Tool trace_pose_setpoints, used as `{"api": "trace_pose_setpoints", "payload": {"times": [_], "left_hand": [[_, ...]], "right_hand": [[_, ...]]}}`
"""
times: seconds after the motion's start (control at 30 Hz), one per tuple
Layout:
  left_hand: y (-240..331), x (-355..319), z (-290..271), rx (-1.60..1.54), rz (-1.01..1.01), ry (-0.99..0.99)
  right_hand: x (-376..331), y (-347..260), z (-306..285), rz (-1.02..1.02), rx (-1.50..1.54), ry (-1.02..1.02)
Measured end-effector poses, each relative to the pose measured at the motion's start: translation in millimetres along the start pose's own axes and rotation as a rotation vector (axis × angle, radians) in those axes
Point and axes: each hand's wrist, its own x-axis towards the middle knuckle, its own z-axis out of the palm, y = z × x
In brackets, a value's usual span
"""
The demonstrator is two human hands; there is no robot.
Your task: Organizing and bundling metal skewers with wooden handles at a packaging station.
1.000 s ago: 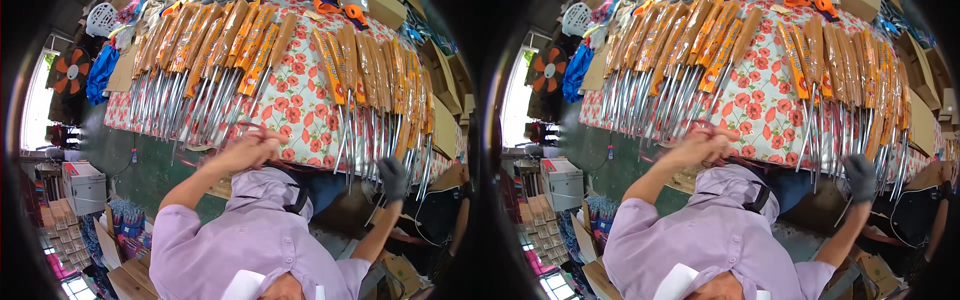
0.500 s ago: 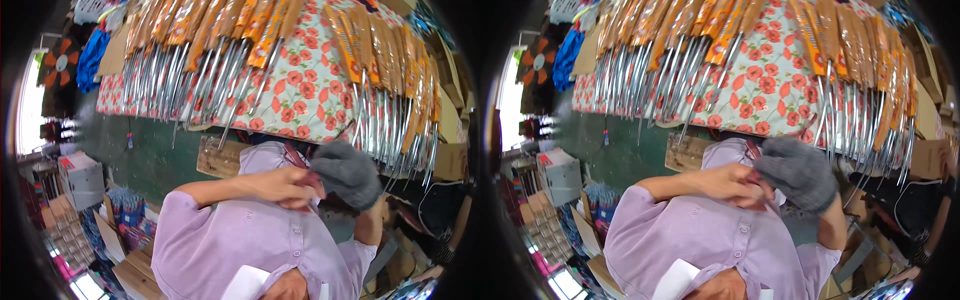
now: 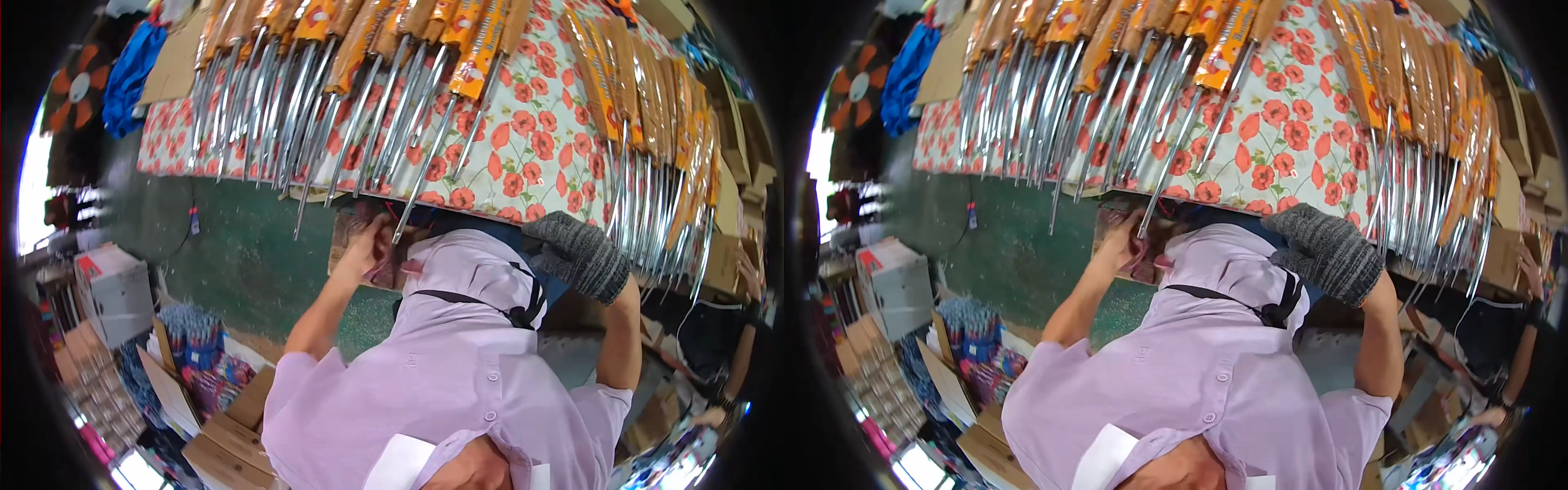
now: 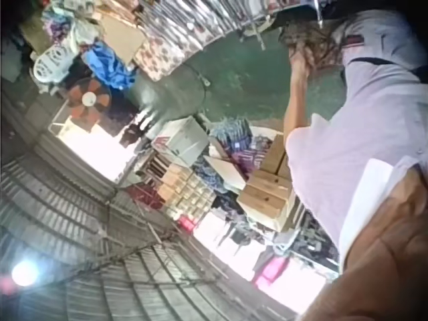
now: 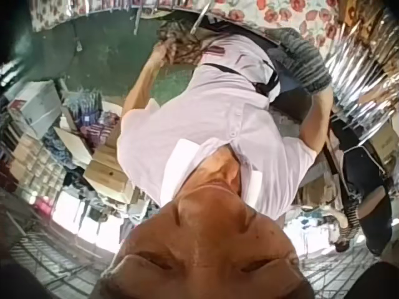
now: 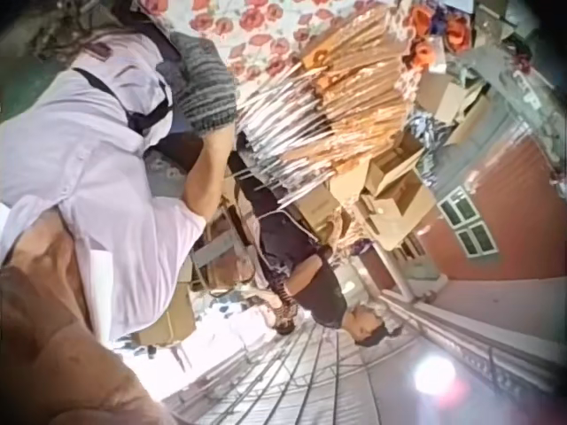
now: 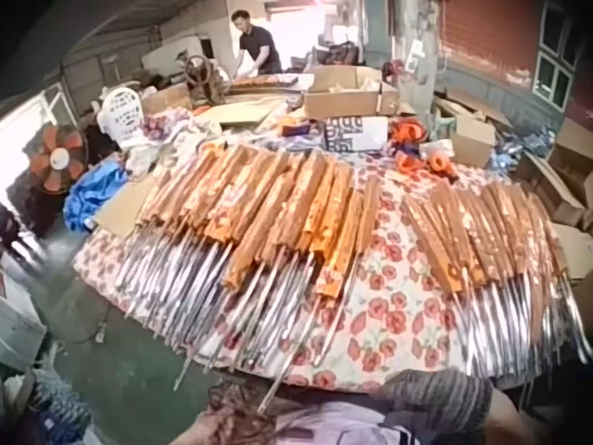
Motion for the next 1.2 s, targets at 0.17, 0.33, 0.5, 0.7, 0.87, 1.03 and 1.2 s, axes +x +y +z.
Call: {"api": "trace_pose_setpoints", "payload": {"times": [0.17, 0.33, 0.5, 0.7, 0.87, 1.03, 1.2], "left_hand": [[-81, 110, 26, -0.355, -0.036, -0.216], [-70, 231, 68, 0.132, -0.05, -0.464], [-69, 130, -35, 0.824, -0.146, -0.73], [-20, 133, 27, 1.581, 0.068, -0.587], [-25, 118, 1, 0.266, 0.462, -0.911], [5, 60, -35, 0.446, 0.421, -0.885], [72, -1, -36, 0.733, 0.275, -0.787]], "right_hand": [[-42, 11, 17, 0.141, -0.02, 0.143], [-92, 52, 51, 0.296, -0.011, 0.115], [-165, 180, 185, 0.887, 0.729, 0.515], [-205, 300, 407, 1.192, 0.054, 0.439], [-152, 305, 503, 1.062, 1.377, 1.29], [-162, 430, 579, 0.873, 1.344, 1.455], [-219, 337, 651, 0.881, 1.019, 1.234]]}}
